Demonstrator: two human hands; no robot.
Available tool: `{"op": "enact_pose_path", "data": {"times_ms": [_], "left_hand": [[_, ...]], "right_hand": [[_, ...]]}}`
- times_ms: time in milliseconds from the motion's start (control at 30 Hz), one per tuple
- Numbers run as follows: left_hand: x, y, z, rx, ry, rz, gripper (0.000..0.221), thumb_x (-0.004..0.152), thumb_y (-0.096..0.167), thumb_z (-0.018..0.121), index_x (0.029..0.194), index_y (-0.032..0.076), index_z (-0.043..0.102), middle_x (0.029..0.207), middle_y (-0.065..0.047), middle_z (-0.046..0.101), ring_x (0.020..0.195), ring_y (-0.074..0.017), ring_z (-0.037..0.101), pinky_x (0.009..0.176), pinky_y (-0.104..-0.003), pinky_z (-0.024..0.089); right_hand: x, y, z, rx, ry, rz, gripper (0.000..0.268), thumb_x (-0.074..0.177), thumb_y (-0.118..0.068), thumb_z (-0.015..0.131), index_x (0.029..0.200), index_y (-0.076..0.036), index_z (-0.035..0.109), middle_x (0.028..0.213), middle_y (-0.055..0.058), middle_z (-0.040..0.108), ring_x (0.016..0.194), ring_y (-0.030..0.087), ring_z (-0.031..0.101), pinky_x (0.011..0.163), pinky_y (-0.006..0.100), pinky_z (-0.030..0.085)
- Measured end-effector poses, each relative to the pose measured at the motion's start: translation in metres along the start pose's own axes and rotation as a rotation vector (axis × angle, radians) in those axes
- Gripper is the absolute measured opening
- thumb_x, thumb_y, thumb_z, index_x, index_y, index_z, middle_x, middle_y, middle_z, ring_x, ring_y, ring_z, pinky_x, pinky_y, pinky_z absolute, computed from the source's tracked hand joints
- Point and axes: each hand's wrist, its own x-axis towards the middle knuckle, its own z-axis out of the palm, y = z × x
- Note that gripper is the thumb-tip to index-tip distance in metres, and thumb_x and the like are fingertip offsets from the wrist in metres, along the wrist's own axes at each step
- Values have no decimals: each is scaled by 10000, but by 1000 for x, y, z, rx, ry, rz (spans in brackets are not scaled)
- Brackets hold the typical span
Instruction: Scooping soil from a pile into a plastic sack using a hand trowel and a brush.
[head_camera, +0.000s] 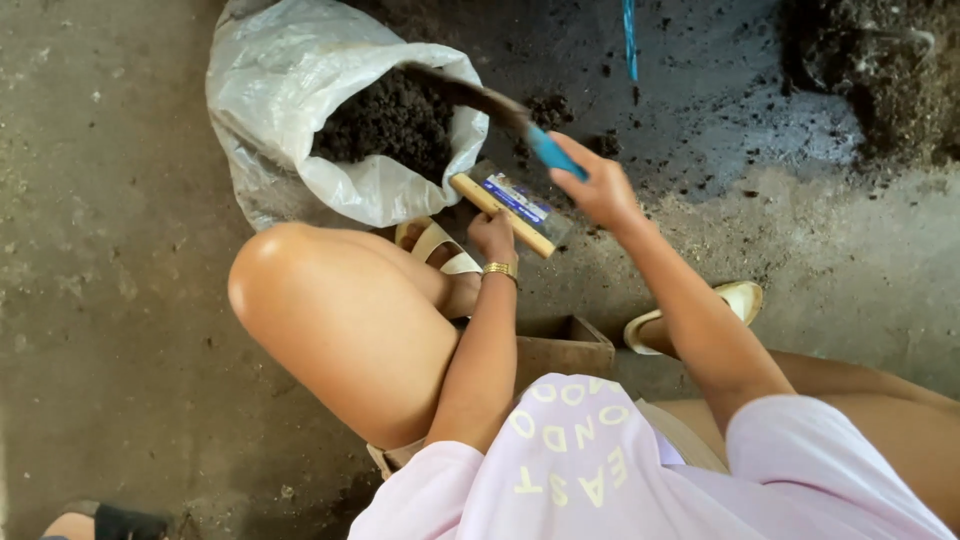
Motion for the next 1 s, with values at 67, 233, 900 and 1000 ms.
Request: {"op": "enact_pose_path", "data": {"times_ms": [67, 233, 900, 1000], "left_hand": [[-18, 27, -13, 99, 2, 30, 281, 802, 58, 717, 1046, -78, 751, 968, -252, 745, 975, -396, 733, 793, -438, 594], [-8, 35, -24, 159, 39, 37, 289, 774, 101, 749, 1047, 12, 777, 944, -169, 767, 932, -342, 754, 765, -388, 617], [10, 28, -43, 356, 18, 235, 234, 821, 48, 745, 1044, -22, 750, 943, -217, 735, 953, -365, 734, 778, -408, 615], [3, 42, -43, 385, 15, 229, 221, 827, 62, 740, 1035, -12, 750, 933, -189, 743, 935, -341, 741, 779, -416, 617]], "right_hand": [[-24, 48, -25, 163, -10, 304, 494, 1014, -273, 693, 1499, -287, 596, 1481, 90, 578, 699, 267, 695, 565, 382, 588], [-22, 124, -48, 65, 82, 362, 483, 1046, -230, 685, 1517, -199, 585, 1479, 125, 569, 858, 346, 707, 558, 446, 584], [-50, 166, -100, -326, 75, 343, 593, 953, -289, 716, 1514, -390, 549, 1253, 177, 704, 1041, 512, 651, 880, 625, 518], [-28, 217, -133, -10, 397, 487, 497, 1003, -228, 706, 1488, -287, 615, 1234, 144, 708, 680, 320, 664, 559, 462, 530]]}}
